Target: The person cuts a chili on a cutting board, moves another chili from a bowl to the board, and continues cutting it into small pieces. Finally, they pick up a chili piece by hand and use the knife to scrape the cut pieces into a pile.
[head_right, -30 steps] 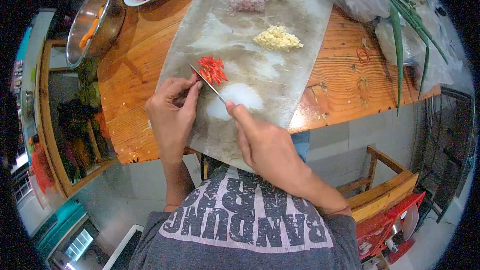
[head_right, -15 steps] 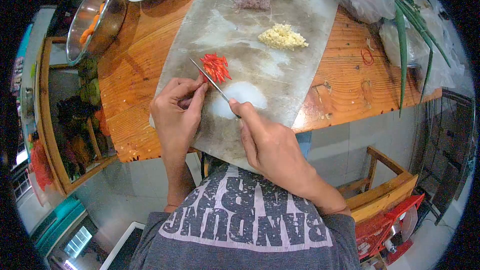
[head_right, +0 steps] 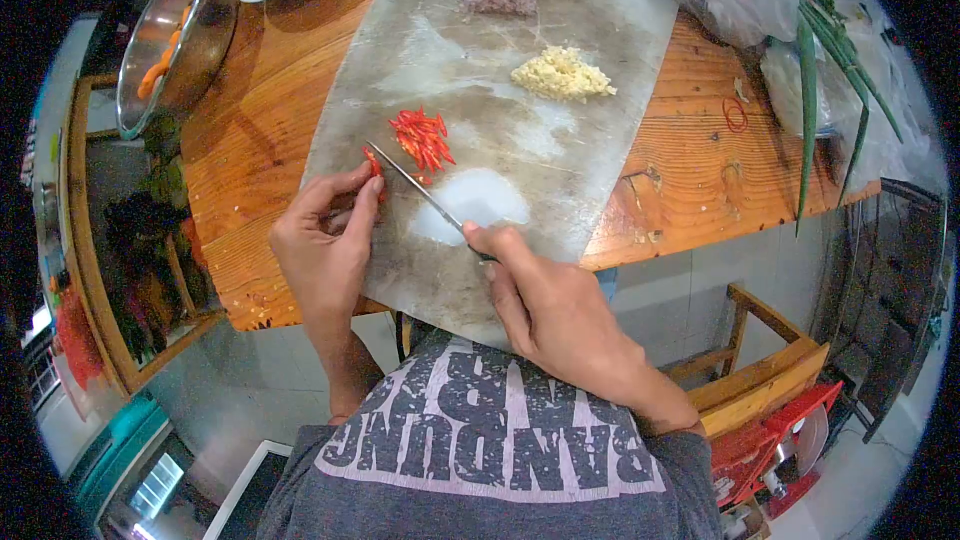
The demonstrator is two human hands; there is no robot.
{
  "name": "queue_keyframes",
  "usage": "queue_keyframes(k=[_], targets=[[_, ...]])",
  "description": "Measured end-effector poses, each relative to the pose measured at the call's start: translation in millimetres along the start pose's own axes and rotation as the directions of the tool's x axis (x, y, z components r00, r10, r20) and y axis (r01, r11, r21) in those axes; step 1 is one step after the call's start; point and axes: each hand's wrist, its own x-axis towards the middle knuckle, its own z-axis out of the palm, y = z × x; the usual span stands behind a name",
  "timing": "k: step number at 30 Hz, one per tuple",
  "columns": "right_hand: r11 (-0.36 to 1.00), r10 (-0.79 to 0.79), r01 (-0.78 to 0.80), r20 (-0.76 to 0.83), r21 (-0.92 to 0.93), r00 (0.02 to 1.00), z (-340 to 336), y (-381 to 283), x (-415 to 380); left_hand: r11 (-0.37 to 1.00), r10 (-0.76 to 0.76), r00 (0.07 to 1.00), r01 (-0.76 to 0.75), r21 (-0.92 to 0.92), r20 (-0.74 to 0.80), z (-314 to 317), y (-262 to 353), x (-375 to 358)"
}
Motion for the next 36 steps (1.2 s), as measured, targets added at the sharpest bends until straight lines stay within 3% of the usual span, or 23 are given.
queue_keyframes(k=[8, 17, 23, 36], targets=[[0.998, -0.032, 0.027, -0.085, -0.052, 0.996, 6, 5, 8, 1.0, -0.005, 0.999, 0.005, -0.011, 0.054, 3, 9, 2], [0.988, -0.136, 0.125, -0.128, -0.089, 0.982, 10, 4, 9, 0.993, 0.097, 0.99, -0.104, 0.059, 0.105, 12, 11, 1], [0.996, -0.068, 0.061, -0.098, -0.072, 0.993, 7, 4, 7, 0.984, 0.162, 0.985, -0.166, 0.059, 0.061, 14, 11, 1], [0.988, -0.106, 0.098, -0.063, -0.119, 0.992, 11, 4, 12, 0.99, 0.127, 0.987, -0.133, 0.053, 0.095, 13, 13, 3]])
